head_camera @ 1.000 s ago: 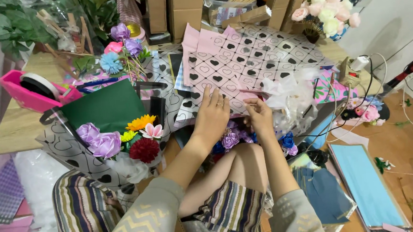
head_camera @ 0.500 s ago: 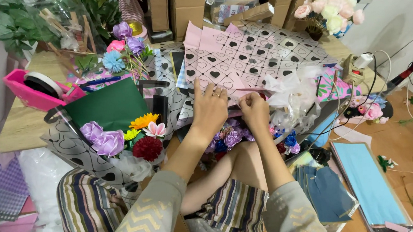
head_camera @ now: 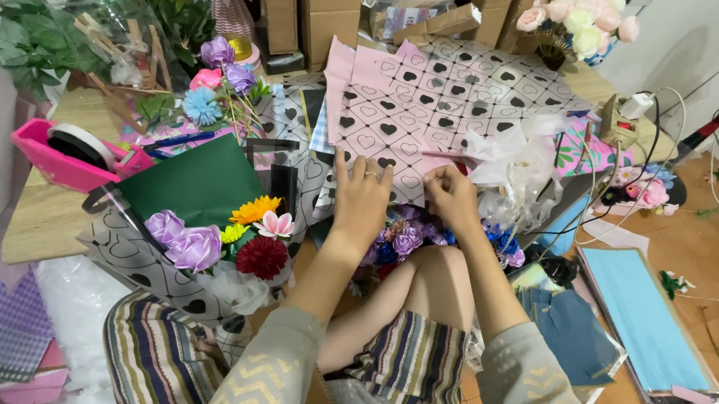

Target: The person wraps a bouquet of artificial flowers in patterned paper with heart designs. They fold the paper around the stems, secure it with tape, and adjust the wrapping to create a neat presentation.

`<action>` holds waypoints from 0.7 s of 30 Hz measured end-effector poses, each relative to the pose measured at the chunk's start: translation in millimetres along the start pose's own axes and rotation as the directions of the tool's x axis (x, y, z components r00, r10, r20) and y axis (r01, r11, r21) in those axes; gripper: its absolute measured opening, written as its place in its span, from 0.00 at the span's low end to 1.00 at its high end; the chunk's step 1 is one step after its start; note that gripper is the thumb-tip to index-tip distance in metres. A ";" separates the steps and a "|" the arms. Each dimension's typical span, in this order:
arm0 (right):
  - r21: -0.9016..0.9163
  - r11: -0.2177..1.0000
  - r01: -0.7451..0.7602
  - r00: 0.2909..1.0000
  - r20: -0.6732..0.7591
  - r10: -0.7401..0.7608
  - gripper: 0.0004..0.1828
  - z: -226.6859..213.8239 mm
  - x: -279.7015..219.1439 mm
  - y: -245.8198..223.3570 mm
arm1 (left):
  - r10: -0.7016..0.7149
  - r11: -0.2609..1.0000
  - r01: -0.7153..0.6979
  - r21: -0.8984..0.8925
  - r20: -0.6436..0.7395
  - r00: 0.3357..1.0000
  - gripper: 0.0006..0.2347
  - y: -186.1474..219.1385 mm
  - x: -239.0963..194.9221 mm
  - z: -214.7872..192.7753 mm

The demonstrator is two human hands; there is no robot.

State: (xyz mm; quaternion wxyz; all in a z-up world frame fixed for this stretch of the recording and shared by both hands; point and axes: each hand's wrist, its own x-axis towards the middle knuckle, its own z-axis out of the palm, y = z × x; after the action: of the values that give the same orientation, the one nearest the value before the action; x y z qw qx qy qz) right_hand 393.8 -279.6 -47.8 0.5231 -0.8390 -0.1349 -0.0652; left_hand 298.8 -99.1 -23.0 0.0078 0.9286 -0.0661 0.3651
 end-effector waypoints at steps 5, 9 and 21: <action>0.056 0.998 0.010 0.999 0.034 -0.012 0.07 -0.2 -2.4 -5.5 | 0.066 0.996 -0.082 -0.043 -0.290 0.955 0.10 29.8 8.2 14.4; 0.065 0.998 0.022 0.998 0.060 -0.026 0.08 -0.6 4.2 10.4 | 0.080 0.993 -0.107 -0.042 -0.420 0.904 0.02 37.6 21.1 20.5; -0.205 0.978 -0.029 0.998 -0.055 0.018 0.10 15.3 14.8 9.0 | 0.287 0.955 -0.293 0.040 -0.369 0.884 0.03 18.8 15.5 35.6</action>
State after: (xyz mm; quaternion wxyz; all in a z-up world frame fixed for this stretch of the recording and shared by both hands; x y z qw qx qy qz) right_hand 410.1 -267.3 -58.6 0.4375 -0.8882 -0.1036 -0.0949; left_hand 331.7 -121.8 -39.2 -0.0266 0.8223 -0.2046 0.5303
